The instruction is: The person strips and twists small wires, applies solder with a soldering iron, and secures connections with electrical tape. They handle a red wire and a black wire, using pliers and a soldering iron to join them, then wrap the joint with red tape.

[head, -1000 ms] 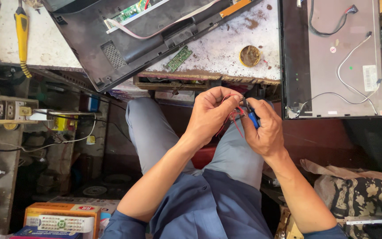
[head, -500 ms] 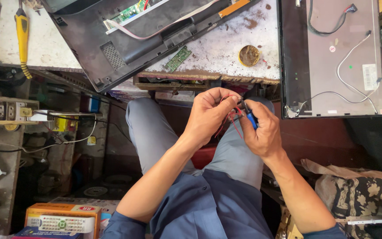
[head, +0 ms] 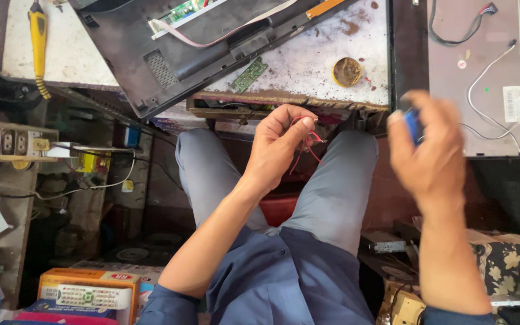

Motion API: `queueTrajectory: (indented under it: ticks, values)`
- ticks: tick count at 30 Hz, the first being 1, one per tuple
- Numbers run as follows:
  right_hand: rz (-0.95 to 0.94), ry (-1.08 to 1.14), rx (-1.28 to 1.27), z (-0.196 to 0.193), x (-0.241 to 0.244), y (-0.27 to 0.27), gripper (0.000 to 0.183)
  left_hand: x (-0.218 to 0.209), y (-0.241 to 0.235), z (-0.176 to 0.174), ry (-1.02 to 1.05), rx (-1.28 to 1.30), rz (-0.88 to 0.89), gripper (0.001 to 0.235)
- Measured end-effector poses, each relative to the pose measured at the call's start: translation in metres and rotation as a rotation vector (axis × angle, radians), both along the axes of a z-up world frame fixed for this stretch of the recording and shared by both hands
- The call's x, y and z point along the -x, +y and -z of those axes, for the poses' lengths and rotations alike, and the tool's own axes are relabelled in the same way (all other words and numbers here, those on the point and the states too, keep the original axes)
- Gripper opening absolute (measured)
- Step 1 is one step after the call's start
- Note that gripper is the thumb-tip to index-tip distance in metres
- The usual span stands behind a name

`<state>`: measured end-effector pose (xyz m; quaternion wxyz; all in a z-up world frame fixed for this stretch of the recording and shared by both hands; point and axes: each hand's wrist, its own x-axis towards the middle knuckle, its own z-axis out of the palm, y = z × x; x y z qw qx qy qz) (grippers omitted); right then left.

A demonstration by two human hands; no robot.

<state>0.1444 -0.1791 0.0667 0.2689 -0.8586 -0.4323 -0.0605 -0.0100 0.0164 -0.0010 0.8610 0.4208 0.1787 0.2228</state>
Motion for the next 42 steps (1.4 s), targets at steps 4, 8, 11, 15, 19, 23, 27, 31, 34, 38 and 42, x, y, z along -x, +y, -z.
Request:
queueTrajectory:
  ticks: [4, 8, 11, 15, 19, 23, 27, 31, 34, 38, 42]
  values:
    - [0.129, -0.218, 0.133, 0.031, -0.060, -0.004, 0.029, 0.006, 0.002, 0.001, 0.014, 0.023, -0.023, 0.009]
    - [0.153, -0.210, 0.130, 0.058, -0.091, -0.011, 0.036, 0.010, 0.004, 0.004, 0.048, 0.016, -0.038, 0.010]
    - [0.186, -0.180, 0.108, 0.066, -0.096, -0.011, 0.037, 0.010, 0.007, 0.007, 0.036, 0.014, -0.038, 0.011]
    - [0.164, -0.273, 0.102, 0.059, -0.090, -0.004, 0.035, 0.010, 0.008, 0.011, 0.034, 0.068, -0.021, 0.012]
    - [0.028, 0.009, -0.127, 0.036, -0.059, 0.012, 0.028, 0.010, 0.009, 0.014, 0.036, 0.250, -0.018, 0.013]
    - [-0.220, 0.759, -0.382, 0.029, 0.005, 0.028, 0.026, 0.006, 0.009, 0.018, -0.002, 0.468, 0.008, 0.020]
    - [-0.285, 0.951, -0.388, 0.024, 0.036, 0.047, 0.023, 0.006, 0.007, 0.020, -0.017, 0.520, 0.055, 0.021]
    - [-0.128, 0.647, -0.160, 0.018, 0.038, 0.049, 0.025, 0.009, 0.005, 0.019, -0.010, 0.486, 0.066, 0.019]
    - [-0.070, -0.049, -0.110, 0.019, 0.021, 0.041, 0.032, 0.009, 0.004, 0.016, 0.066, 0.230, 0.023, 0.018]
    - [0.151, -0.211, -0.013, 0.024, -0.042, 0.015, 0.028, 0.008, 0.005, 0.016, 0.068, 0.090, -0.018, 0.016]
    - [0.244, -0.280, 0.080, 0.042, -0.089, 0.005, 0.033, 0.003, 0.006, 0.014, 0.078, 0.104, -0.024, 0.015]
